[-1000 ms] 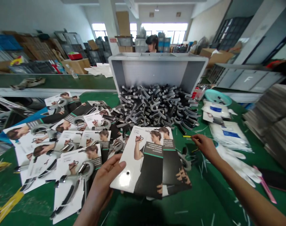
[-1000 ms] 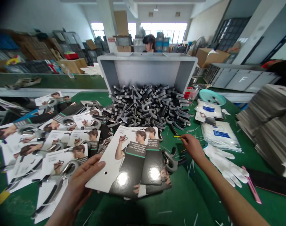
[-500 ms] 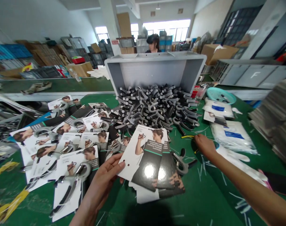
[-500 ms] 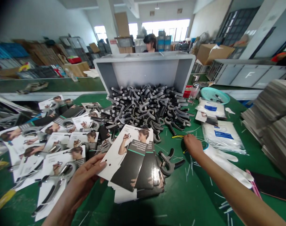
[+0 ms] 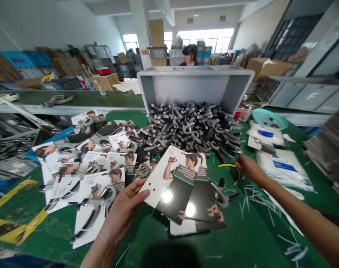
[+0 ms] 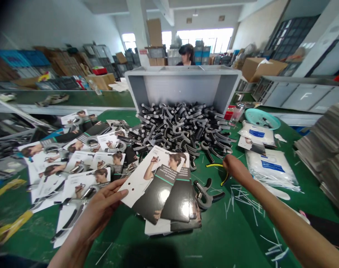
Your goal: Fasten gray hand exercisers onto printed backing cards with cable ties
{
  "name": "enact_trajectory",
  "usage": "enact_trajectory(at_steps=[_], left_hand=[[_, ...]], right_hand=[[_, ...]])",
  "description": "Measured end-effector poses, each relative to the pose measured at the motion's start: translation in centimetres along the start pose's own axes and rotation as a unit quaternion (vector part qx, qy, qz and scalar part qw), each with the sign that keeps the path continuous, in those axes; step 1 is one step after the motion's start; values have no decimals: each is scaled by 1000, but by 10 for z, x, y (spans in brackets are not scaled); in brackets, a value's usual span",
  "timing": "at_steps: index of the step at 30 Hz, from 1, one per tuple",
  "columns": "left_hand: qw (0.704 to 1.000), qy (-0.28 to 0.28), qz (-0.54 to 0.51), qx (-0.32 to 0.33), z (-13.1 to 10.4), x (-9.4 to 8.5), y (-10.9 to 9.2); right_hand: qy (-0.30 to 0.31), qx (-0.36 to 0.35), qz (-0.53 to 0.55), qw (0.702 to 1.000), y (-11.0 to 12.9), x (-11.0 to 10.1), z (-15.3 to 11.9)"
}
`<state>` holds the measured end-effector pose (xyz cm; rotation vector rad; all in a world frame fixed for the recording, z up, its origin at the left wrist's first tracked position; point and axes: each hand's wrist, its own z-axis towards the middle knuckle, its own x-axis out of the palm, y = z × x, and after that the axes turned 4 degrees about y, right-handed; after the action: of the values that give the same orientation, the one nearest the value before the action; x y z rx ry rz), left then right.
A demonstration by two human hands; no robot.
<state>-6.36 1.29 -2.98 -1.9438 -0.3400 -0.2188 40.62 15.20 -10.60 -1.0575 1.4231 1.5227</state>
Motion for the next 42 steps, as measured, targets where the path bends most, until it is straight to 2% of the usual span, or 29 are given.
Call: enact_trajectory(at_steps=[3, 5, 7, 10, 13, 15, 16, 18, 22, 24, 26, 29, 32, 34, 36, 39, 41, 42], left_hand=[[999, 22, 35, 20, 3, -7, -9], [997, 54, 49, 28, 9, -8, -11], [994, 86, 56, 32, 19, -6, -9], [991, 114, 55, 34, 32, -1, -3], [988, 133, 65, 45, 37, -1, -2], [986, 143, 75, 51, 39, -3, -1], [986, 139, 76, 58, 41, -3, 0], [988, 110, 67, 86, 47, -2, 5], [988, 47, 30, 144, 67, 11, 20], [987, 33, 24, 153, 79, 18, 22], [985, 13, 40, 169, 89, 19, 20], [973, -37, 113, 198, 91, 2, 13], [948, -83, 237, 198, 67, -28, 17], [928, -80, 327, 161, 39, -44, 31], [905, -60, 406, 112, 11, -47, 55], [873, -47, 481, 67, -11, -28, 100], [861, -44, 504, 54, -8, -14, 121], [859, -43, 508, 52, -4, -10, 125]], right_hand=[[-71, -25, 115, 991, 15, -30, 7], [-92, -45, 203, 974, 35, -46, 13], [-74, -47, 336, 938, 66, -56, 15], [4, -50, 479, 877, 133, -63, 6], [66, -97, 544, 831, 205, -63, -10], [105, -145, 559, 810, 244, -54, -16], [126, -163, 554, 807, 259, -46, -15], [144, -179, 514, 826, 279, -24, -9], [135, -179, 431, 874, 289, 20, 11], [130, -195, 401, 885, 288, 31, 14], [119, -217, 347, 904, 286, 33, 11], [92, -241, 290, 922, 284, 28, 5], [47, -260, 251, 931, 283, 23, 1], [22, -286, 213, 934, 283, 21, 1], [16, -321, 184, 929, 285, 21, 2], [20, -358, 164, 919, 289, 23, 4], [8, -360, 166, 918, 290, 23, 5], [-4, -357, 172, 918, 290, 21, 4]])
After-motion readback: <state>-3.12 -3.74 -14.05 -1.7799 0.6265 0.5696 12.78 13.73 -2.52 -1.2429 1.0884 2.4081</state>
